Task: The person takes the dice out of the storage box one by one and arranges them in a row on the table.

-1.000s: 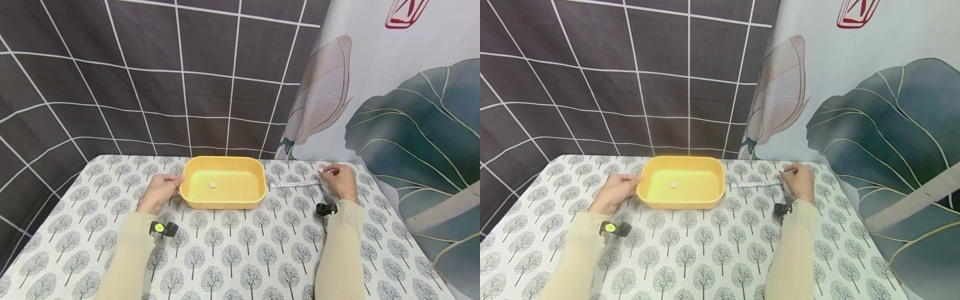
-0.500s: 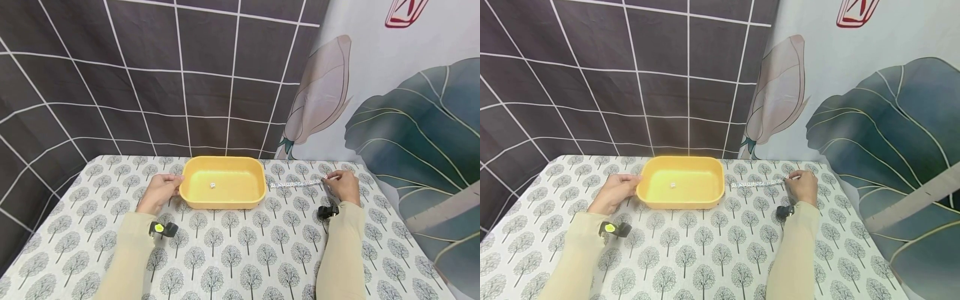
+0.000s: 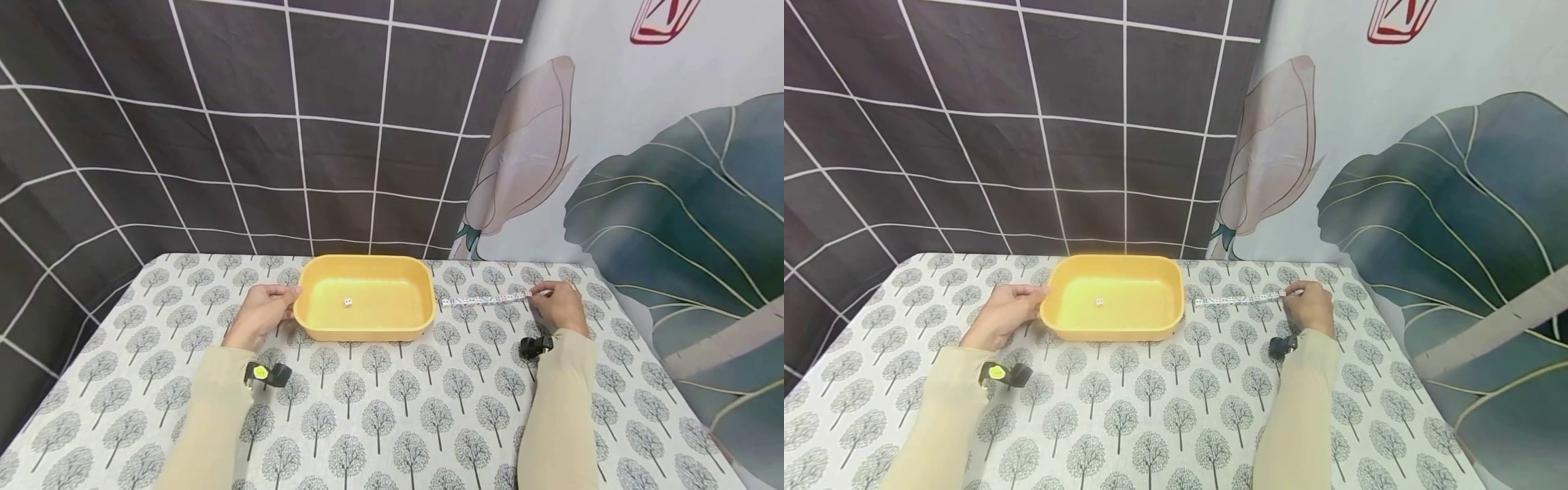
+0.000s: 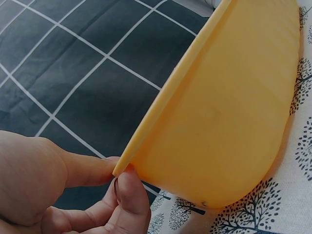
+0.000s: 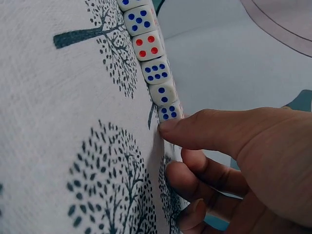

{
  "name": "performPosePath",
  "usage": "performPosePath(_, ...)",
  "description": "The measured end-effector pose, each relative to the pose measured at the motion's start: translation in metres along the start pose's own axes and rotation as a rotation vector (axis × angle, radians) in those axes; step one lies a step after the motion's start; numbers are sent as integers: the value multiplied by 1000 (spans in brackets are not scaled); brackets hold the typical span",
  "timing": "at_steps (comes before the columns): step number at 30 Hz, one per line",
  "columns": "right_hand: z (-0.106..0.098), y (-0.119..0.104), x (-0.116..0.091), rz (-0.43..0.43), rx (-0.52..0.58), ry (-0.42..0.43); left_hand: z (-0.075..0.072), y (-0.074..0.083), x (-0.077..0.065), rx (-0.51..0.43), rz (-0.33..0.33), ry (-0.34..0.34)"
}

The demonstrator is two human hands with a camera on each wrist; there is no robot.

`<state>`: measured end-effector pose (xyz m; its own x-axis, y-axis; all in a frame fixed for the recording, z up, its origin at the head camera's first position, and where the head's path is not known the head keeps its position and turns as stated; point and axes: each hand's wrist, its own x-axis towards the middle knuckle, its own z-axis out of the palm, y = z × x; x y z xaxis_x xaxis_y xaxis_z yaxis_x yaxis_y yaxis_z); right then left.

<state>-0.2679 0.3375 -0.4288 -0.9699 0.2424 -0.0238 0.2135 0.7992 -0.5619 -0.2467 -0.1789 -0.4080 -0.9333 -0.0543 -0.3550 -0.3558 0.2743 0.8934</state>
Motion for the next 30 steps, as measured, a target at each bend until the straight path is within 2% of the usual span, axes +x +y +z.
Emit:
performPosePath(11, -1, 0, 3, -12, -13, -46, 0, 1, 0, 1, -1, 3)
performPosePath(19, -3, -1, -1, -19, -19, -25, 0, 1, -1, 4, -2, 3)
performPosePath(24, -6, -6, -2, -19, -20, -18, 0, 1, -1, 1, -2, 4)
performPosePath(30, -9, -16, -1, -21, -24, -48, -1, 1, -1, 2, -1, 1)
